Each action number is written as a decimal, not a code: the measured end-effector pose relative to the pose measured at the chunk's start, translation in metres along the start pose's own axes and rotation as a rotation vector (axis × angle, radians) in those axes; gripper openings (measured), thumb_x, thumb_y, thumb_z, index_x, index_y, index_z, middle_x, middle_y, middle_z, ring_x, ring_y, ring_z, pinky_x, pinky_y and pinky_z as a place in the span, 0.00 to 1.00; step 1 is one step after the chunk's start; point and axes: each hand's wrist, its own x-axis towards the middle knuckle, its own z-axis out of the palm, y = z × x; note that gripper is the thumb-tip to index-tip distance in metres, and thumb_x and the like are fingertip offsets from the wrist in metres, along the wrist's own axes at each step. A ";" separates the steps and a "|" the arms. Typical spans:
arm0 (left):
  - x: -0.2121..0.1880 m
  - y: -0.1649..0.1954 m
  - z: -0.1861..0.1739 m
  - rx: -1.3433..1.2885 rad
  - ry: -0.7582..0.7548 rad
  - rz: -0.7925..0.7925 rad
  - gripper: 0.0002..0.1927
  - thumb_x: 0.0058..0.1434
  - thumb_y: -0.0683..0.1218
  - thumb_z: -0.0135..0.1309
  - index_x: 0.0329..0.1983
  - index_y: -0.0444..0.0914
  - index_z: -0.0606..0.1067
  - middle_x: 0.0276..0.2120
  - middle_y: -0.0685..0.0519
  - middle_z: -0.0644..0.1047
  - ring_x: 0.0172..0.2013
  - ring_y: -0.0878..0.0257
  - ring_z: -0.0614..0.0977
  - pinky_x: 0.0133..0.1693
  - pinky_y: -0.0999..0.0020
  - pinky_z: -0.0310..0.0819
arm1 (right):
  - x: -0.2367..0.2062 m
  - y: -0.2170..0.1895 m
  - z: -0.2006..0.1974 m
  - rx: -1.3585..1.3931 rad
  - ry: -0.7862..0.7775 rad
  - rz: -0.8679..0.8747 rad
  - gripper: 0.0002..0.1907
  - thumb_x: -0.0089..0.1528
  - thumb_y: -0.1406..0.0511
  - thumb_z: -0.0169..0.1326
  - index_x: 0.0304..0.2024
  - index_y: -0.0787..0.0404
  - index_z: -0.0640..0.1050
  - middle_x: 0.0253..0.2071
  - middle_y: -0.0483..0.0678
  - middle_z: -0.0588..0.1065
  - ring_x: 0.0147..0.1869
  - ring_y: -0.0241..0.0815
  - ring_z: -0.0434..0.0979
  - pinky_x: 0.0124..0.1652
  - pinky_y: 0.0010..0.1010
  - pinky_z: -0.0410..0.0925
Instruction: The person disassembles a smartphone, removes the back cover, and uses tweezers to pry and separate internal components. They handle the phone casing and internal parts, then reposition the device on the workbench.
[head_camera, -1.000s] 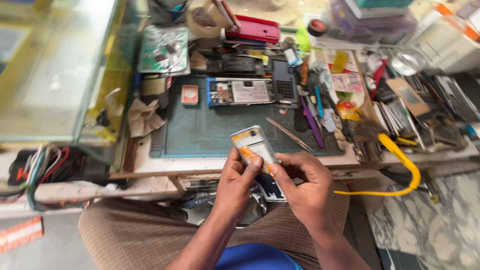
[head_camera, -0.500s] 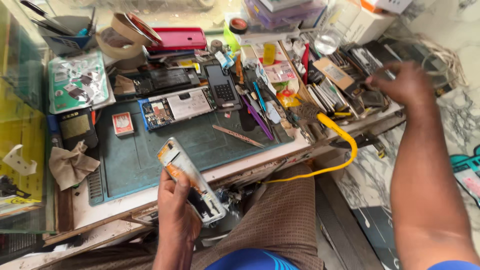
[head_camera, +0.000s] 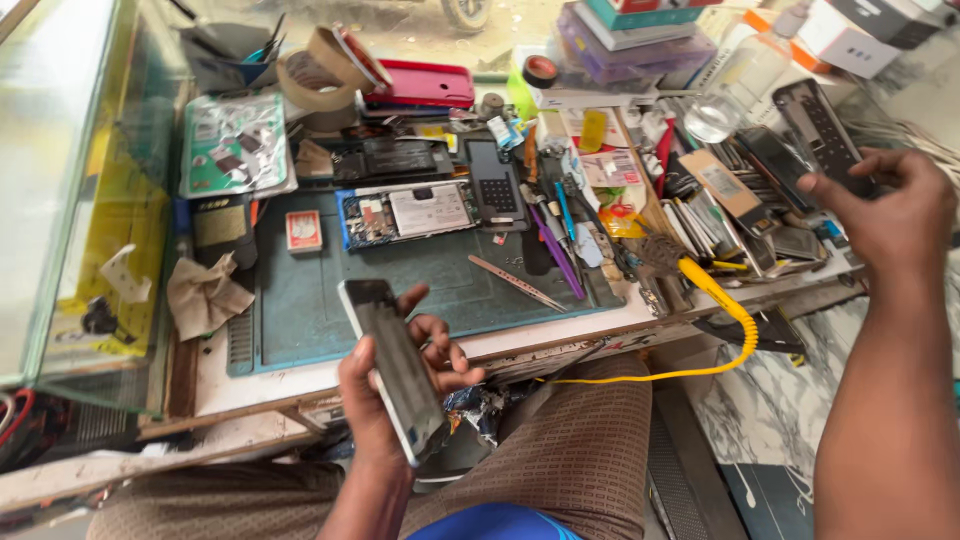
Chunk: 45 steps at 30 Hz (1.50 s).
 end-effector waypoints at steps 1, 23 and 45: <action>0.000 -0.002 0.000 0.005 0.017 -0.017 0.43 0.61 0.68 0.46 0.70 0.36 0.61 0.37 0.46 0.73 0.35 0.55 0.81 0.41 0.51 0.85 | -0.015 -0.019 -0.002 0.146 -0.042 -0.078 0.23 0.60 0.61 0.77 0.46 0.63 0.76 0.52 0.49 0.80 0.53 0.39 0.81 0.58 0.32 0.73; -0.035 0.000 -0.011 0.022 -0.047 0.036 0.46 0.62 0.64 0.60 0.71 0.31 0.61 0.62 0.38 0.72 0.58 0.51 0.78 0.57 0.55 0.77 | -0.190 -0.268 0.071 0.507 -0.615 -0.700 0.58 0.53 0.31 0.49 0.74 0.61 0.61 0.76 0.57 0.60 0.82 0.57 0.56 0.75 0.48 0.53; -0.033 0.012 -0.019 0.034 -0.023 0.116 0.44 0.63 0.64 0.58 0.71 0.32 0.60 0.65 0.36 0.71 0.55 0.52 0.80 0.54 0.55 0.80 | -0.197 -0.236 0.053 0.411 -0.697 -0.714 0.48 0.65 0.31 0.23 0.61 0.53 0.78 0.75 0.54 0.64 0.83 0.58 0.54 0.76 0.52 0.46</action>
